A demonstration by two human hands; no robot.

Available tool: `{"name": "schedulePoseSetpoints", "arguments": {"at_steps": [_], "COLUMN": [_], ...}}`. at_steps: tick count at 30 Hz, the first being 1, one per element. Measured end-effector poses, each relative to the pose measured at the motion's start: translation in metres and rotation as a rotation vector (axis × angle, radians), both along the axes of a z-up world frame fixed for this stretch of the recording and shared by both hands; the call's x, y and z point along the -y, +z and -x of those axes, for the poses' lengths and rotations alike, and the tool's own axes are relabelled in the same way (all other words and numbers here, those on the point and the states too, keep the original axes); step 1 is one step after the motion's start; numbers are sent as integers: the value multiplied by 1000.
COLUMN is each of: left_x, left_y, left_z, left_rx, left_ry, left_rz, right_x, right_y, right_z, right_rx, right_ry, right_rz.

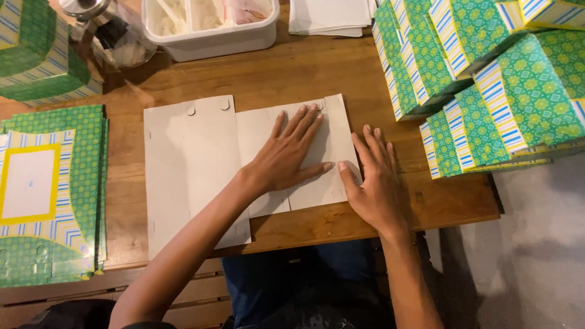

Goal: Assembling cardboard boxes by folding flat templates along pre-scored lines and stacking the finished products.

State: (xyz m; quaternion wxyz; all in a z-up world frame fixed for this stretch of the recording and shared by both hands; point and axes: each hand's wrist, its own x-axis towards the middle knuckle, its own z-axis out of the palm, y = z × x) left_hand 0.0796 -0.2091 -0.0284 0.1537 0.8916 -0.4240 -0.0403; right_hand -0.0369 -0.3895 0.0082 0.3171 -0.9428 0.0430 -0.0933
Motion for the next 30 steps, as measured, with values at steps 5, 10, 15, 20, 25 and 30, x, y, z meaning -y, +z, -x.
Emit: {"name": "schedulePoseSetpoints", "arguments": {"at_steps": [5,10,15,20,25,30], "left_x": [-2,-5,-8,-10,-17,-17], "left_y": [4,4,16,1,0,-6], "left_z": [1,2,8,6,5,5], "left_rx": [-17,-39,-111,-21,-12,30], "left_ry": [15,21,42,-15,-28,-84], "left_rz": [23,63,260,253,152,153], "right_x": [6,11,4,-4,-20,-25], "right_y": [-6,-9,3,-11,-11,-11], "right_z": [1,4,7,16,39,70], "right_rx": [73,124,43,64,34,22], "right_ry": [-24,44,190,246,259,276], "right_rz": [-208,-415,-244,-15,37,156]}}
